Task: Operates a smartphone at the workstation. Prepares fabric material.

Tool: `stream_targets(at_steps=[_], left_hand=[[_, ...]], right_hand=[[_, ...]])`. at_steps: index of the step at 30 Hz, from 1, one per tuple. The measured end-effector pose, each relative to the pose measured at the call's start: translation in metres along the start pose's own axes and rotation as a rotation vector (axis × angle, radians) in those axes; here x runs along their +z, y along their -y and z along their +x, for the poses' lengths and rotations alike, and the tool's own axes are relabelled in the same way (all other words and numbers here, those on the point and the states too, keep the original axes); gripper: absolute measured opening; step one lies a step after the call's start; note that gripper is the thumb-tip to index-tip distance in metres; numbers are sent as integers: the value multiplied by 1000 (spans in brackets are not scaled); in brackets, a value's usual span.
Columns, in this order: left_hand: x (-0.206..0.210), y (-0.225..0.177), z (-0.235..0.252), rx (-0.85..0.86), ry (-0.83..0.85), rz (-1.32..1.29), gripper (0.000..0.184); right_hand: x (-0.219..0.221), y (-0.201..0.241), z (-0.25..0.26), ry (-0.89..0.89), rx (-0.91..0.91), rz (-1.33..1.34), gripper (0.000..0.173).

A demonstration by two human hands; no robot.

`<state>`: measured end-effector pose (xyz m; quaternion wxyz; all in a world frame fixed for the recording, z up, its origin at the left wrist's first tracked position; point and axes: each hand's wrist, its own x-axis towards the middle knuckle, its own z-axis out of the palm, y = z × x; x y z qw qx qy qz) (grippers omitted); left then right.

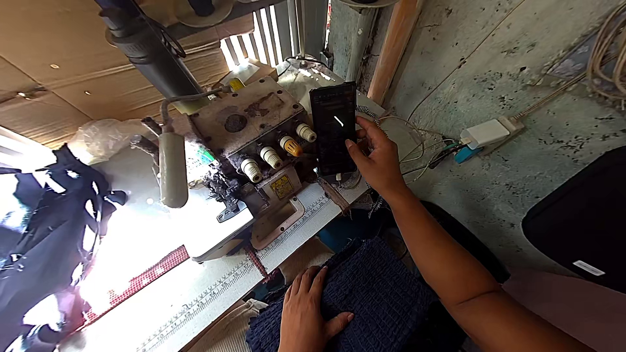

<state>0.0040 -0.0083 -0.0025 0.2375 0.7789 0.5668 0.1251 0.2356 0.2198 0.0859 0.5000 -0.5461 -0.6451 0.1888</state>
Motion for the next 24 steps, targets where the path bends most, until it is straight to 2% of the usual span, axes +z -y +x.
stream_targets(at_steps=[5,11,18,24], left_hand=[[0,0,0,-1,-3,-6,95],[1,0,0,2,-6,-9,95],[1,1,-1,3,-3,-1,95],[1,1,0,3,-8,-5,95]], right_hand=[[2,2,-1,18,10,-37,64],[6,8,9,-32,10,-26,59],[14,17,20,-64,70,-161,78],[8,14,17,-45,23,-53,62]])
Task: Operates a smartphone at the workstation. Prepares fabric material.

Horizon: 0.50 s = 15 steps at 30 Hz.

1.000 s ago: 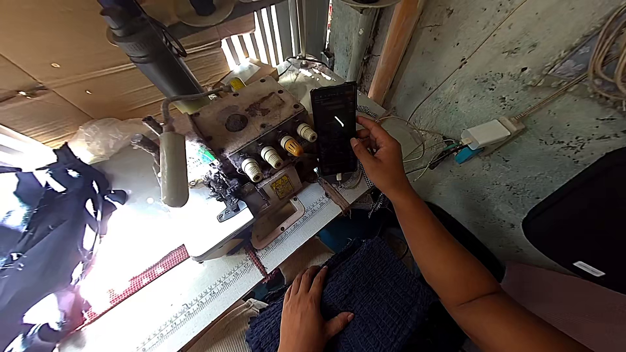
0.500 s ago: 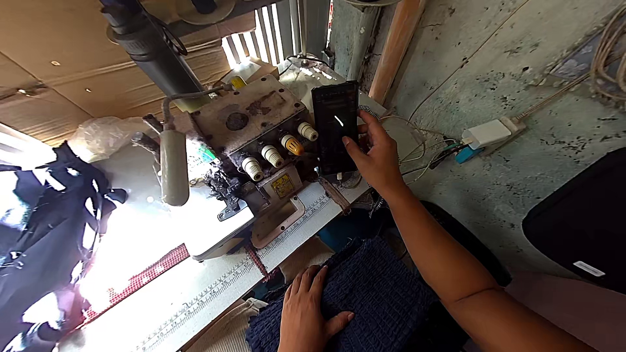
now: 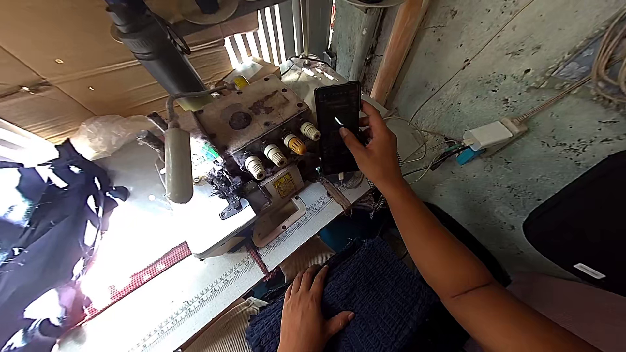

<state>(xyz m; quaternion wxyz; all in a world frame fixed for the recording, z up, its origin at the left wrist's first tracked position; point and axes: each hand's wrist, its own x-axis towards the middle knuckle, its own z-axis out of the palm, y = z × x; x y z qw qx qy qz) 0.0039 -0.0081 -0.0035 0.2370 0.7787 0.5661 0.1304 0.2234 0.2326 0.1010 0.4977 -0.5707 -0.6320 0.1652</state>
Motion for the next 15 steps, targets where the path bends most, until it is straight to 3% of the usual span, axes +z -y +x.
stream_targets(at_steps=[9,15], left_hand=[[-2,-1,1,-22,35,-6,95],[-3,-2,1,-9,29,8,95]], right_hand=[[-4,-9,-8,50,-16,112,52],[2,-1,-6,46,6,20,78]])
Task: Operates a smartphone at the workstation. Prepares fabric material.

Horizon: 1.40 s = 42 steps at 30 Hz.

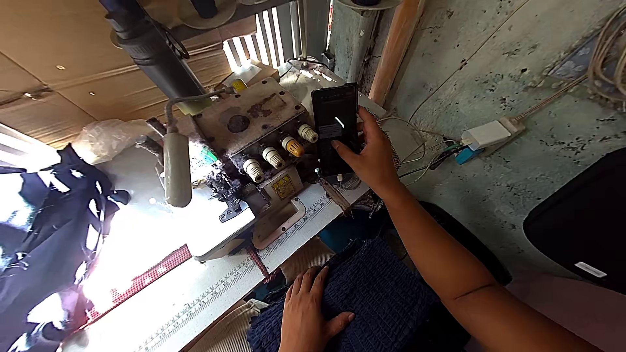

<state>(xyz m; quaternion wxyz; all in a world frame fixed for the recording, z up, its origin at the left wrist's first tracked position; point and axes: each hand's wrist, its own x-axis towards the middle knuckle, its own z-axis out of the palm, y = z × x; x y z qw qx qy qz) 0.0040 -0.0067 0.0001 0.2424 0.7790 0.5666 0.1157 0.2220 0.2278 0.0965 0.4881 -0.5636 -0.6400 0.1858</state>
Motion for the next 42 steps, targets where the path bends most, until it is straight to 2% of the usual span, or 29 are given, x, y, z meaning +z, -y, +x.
stream_targets(at_steps=[2,5,13,21,35,42], left_hand=[[0,0,0,2,-3,1,95],[0,0,-1,-2,-1,-2,96],[2,1,-1,8,-18,1,95],[1,0,-1,1,-14,-9,95],[2,0,-1,4,-24,-22,95],[1,0,-1,5,-23,-14,95]], right_hand=[[3,1,-1,0,3,-62,87],[4,0,-1,-11,11,-123,90],[-5,-10,-10,17,-25,42,63],[-17,-10,-19,95,54,102,53],[-15,-15,-22,130,38,136,69],[-14,-15,-22,132,30,127,69]])
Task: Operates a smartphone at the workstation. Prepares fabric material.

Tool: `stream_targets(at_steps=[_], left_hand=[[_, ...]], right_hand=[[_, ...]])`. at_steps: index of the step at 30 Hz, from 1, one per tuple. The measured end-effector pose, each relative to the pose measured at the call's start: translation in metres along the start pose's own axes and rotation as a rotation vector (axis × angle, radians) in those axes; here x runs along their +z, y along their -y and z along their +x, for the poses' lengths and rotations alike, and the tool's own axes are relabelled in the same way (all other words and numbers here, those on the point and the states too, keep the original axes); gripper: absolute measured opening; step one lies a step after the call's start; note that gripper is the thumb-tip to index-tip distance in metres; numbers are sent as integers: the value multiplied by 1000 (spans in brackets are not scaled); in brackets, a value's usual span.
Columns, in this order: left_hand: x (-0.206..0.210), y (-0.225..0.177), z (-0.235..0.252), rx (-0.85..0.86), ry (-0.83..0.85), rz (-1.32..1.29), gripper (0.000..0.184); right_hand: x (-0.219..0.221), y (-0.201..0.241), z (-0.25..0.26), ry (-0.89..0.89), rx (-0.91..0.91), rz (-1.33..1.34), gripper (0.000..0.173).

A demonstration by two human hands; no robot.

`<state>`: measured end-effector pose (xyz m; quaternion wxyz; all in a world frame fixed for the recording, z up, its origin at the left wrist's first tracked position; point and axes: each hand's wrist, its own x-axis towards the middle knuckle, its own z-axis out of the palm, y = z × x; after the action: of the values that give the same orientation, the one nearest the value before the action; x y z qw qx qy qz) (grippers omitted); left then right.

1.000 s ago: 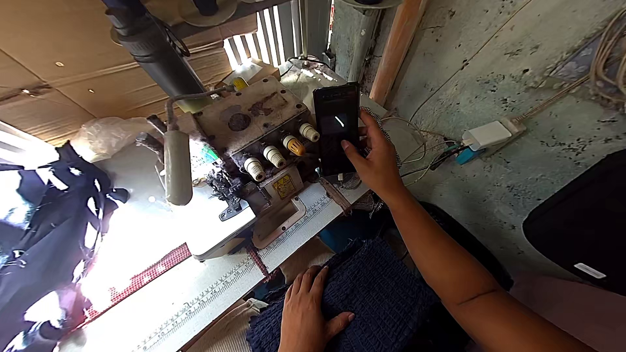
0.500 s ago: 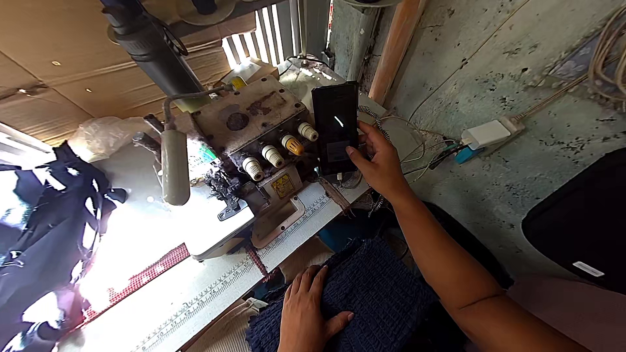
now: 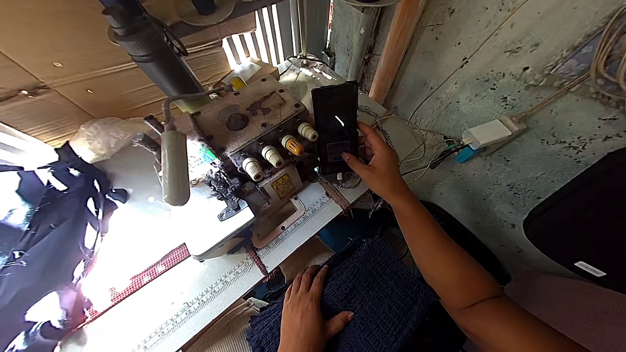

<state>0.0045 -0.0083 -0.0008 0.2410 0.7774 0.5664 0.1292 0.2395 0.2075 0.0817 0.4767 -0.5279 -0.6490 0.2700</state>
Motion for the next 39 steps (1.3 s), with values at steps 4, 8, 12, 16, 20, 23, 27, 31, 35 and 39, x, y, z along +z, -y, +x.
stream_targets(at_steps=[4,8,12,16,20,23,27,31,35,39], left_hand=[[1,1,-1,0,1,-2,95],[0,0,0,7,-4,3,95],[0,1,-1,5,-4,11,95],[-1,-1,0,-5,4,-4,95],[0,0,0,2,-1,-7,95],[-1,0,0,1,5,-1,95],[-1,0,0,-4,14,3,95],[-3,-5,-2,-16,20,32,94],[-2,-5,-3,-12,8,47,94],[-2,-4,-1,-12,23,40,94]], right_hand=[[0,0,0,0,4,8,66],[0,1,0,-2,16,2,64],[2,-2,1,-16,1,27,62],[0,0,-1,5,6,4,66],[2,0,-1,4,-5,3,71],[3,0,-1,2,-2,2,72],[3,1,0,-2,-2,-4,73],[4,2,-1,-2,-4,-9,74],[6,-3,3,-17,-27,19,74],[7,-2,3,-25,-3,-3,76]])
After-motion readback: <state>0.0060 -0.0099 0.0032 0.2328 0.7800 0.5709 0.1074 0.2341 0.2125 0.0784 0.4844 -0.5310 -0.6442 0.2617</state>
